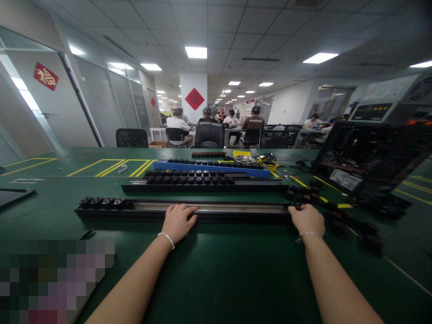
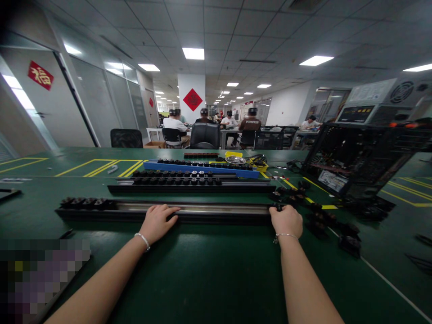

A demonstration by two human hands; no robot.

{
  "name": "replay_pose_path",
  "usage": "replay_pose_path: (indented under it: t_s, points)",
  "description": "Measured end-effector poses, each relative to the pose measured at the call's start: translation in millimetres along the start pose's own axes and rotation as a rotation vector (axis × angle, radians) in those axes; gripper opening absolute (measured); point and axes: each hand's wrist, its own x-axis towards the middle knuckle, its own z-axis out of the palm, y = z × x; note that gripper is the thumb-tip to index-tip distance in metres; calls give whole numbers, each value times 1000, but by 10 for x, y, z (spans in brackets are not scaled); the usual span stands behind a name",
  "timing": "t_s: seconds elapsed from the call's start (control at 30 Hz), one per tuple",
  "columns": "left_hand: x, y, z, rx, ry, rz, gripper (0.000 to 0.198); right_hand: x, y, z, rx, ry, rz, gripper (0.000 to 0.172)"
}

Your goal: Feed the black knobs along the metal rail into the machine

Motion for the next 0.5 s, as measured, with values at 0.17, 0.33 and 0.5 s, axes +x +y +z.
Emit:
replay_pose_path:
  t_s: [0.17, 0.33, 0.5]
  points:
    - [2, -6, 3, -11, 9, -3, 30, 27, 35, 7, 29, 0, 7, 42]
    - [1, 1, -9, -15, 18, 0, 29, 32, 55, -4, 17, 15, 25, 44]
    - [-1, 10, -22, -26, 14, 0, 29, 30, 59, -11, 13, 21, 41, 43]
